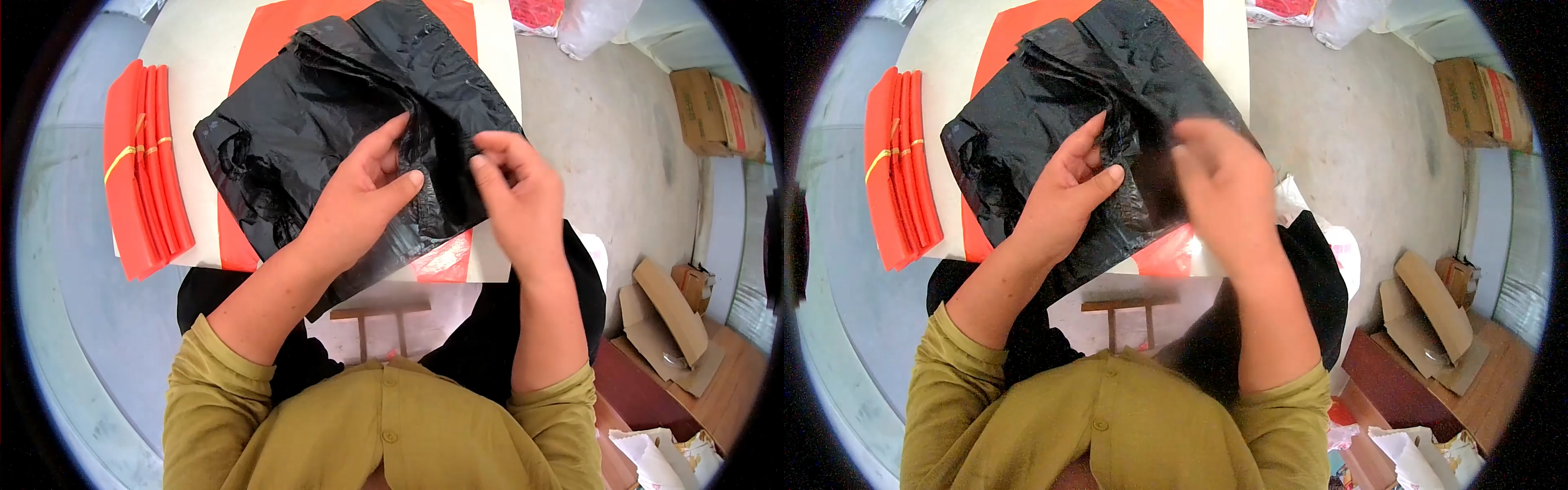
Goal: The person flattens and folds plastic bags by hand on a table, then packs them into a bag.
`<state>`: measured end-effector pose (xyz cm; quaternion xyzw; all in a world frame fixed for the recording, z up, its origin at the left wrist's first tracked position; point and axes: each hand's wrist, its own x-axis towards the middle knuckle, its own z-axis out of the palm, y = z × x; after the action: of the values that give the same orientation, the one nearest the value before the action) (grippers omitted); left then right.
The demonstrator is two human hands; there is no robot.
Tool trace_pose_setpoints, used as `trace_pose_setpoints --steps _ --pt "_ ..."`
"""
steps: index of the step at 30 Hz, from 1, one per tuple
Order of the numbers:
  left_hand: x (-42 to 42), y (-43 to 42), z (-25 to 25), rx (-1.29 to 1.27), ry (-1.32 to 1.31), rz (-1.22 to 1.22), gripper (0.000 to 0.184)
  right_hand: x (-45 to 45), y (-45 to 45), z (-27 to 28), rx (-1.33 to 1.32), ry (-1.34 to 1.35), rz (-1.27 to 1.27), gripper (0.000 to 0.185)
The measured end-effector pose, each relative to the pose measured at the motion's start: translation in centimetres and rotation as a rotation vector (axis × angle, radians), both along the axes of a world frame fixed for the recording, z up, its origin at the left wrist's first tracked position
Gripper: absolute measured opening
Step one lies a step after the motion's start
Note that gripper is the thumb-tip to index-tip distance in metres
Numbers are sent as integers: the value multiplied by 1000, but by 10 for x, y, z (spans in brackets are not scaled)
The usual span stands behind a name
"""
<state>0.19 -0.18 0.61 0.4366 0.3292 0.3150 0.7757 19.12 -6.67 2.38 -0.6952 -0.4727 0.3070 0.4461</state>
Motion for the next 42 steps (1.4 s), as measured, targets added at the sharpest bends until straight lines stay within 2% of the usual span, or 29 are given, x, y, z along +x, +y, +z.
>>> trace_pose_setpoints --steps 2,3,6,7,10,13,17,23,32,36,38,39,42 --pt "1 0 -1 7 5 11 71 17 3 5 -75 -247 -82 24" --pt "1 1 -1 -1 5 7 71 24 4 3 46 -455 -116 24" --pt "0 1 0 -19 -4 -3 71 26 5 7 341 -727 -81 19" --pt "0 1 0 -20 -13 -5 71 18 3 8 365 -614 29 22" --pt "-1 2 -1 -12 -13 -29 70 -17 -2 1 166 -138 213 22" --pt "-1 2 -3 15 6 -26 70 -25 -3 -7 15 -87 212 20" --pt "-1 3 2 42 23 -34 70 -20 -4 -6 -8 104 163 14" --pt "-2 3 2 12 -5 -23 71 -13 -4 -1 -88 236 159 17" --pt "-2 3 3 11 43 -17 71 -15 -4 -7 14 151 166 19" --pt "-1 1 2 11 25 13 71 7 -2 2 -50 183 -37 13" --pt "-1 2 1 5 22 10 71 17 0 7 41 197 -144 13" --pt "-1 2 2 8 19 14 71 18 0 9 95 59 -196 10" --pt "0 1 3 20 5 12 71 9 -2 12 337 -377 17 10"
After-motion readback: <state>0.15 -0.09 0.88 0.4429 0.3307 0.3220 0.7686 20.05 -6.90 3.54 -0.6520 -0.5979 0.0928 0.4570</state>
